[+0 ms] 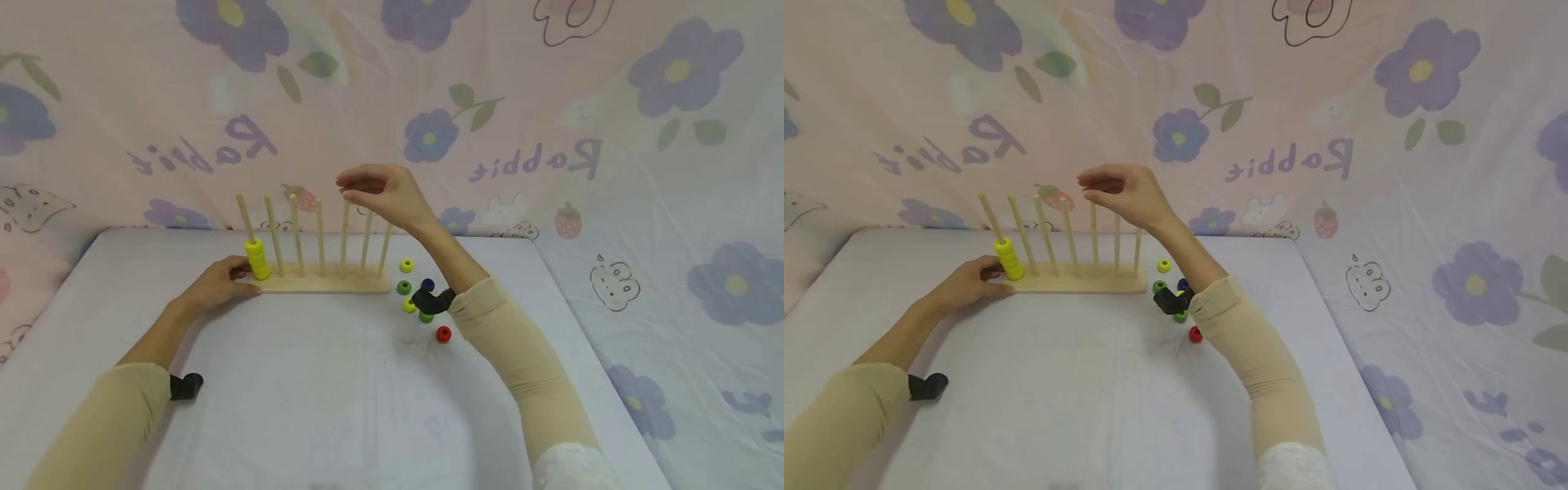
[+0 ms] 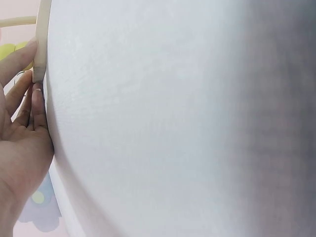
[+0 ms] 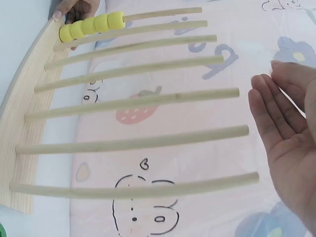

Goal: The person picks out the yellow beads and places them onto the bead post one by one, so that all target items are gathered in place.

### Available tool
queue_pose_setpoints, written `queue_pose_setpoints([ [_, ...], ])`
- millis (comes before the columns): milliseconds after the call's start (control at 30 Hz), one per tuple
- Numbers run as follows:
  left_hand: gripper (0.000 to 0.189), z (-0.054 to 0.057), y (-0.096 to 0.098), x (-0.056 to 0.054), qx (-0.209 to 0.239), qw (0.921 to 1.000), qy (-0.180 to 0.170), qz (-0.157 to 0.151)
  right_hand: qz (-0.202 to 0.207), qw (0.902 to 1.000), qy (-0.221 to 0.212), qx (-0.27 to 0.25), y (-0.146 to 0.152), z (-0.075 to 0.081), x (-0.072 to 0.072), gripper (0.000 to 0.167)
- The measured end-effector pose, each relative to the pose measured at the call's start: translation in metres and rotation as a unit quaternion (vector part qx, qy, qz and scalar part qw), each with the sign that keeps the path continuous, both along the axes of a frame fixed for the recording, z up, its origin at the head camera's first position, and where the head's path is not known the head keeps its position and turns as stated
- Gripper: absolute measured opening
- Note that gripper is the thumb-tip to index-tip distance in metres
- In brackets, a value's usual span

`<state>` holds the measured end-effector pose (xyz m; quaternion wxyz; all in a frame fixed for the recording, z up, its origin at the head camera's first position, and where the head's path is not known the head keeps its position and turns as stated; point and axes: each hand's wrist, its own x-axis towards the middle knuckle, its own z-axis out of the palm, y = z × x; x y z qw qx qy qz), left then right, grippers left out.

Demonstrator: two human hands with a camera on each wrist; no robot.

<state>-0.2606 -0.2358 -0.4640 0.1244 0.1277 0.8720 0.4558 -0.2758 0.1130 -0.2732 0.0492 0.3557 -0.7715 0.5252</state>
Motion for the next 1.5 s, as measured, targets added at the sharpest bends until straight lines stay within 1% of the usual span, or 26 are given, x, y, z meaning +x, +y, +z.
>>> queue_pose_setpoints([
  [200,0.079,0.002,0.000,-0.003,-0.004,1.0000,0.005,-0.001,-0.008,0.9998,0.008,-0.017,0.020,-0.001,0.004,0.024],
  [400,0.079,0.004,0.000,-0.003,-0.003,1.0000,0.002,-0.004,-0.022,0.9994,0.022,-0.017,0.041,-0.009,0.008,0.021],
  [567,0.081,0.004,-0.004,-0.002,-0.008,1.0000,-0.001,-0.003,-0.034,0.9988,0.031,-0.015,0.059,-0.018,0.013,0.021],
  [733,0.081,0.005,-0.004,0.001,-0.009,0.9999,-0.006,-0.004,-0.066,0.9977,0.015,-0.007,0.077,-0.030,0.021,0.023],
  [833,0.081,0.004,-0.003,0.003,-0.013,0.9999,-0.005,-0.004,-0.074,0.9972,0.006,0.008,0.086,-0.037,0.024,0.025],
  [1000,0.080,0.004,0.000,0.002,-0.004,1.0000,-0.002,-0.006,-0.076,0.9967,-0.005,0.028,0.096,-0.038,0.040,0.024],
  [1100,0.080,0.003,0.001,0.001,-0.003,1.0000,-0.005,-0.007,-0.091,0.9945,-0.017,0.050,0.101,-0.038,0.050,0.023],
  [1200,0.081,0.003,0.002,0.000,-0.006,0.9999,-0.007,-0.006,-0.109,0.9910,-0.034,0.069,0.108,-0.045,0.055,0.023],
  [1333,0.081,0.002,0.003,0.001,-0.006,0.9999,-0.009,-0.004,-0.113,0.9898,-0.050,0.071,0.114,-0.058,0.058,0.023],
  [1500,0.081,0.002,0.002,0.001,-0.006,0.9999,-0.010,-0.004,-0.113,0.9890,-0.071,0.062,0.130,-0.089,0.049,0.025],
])
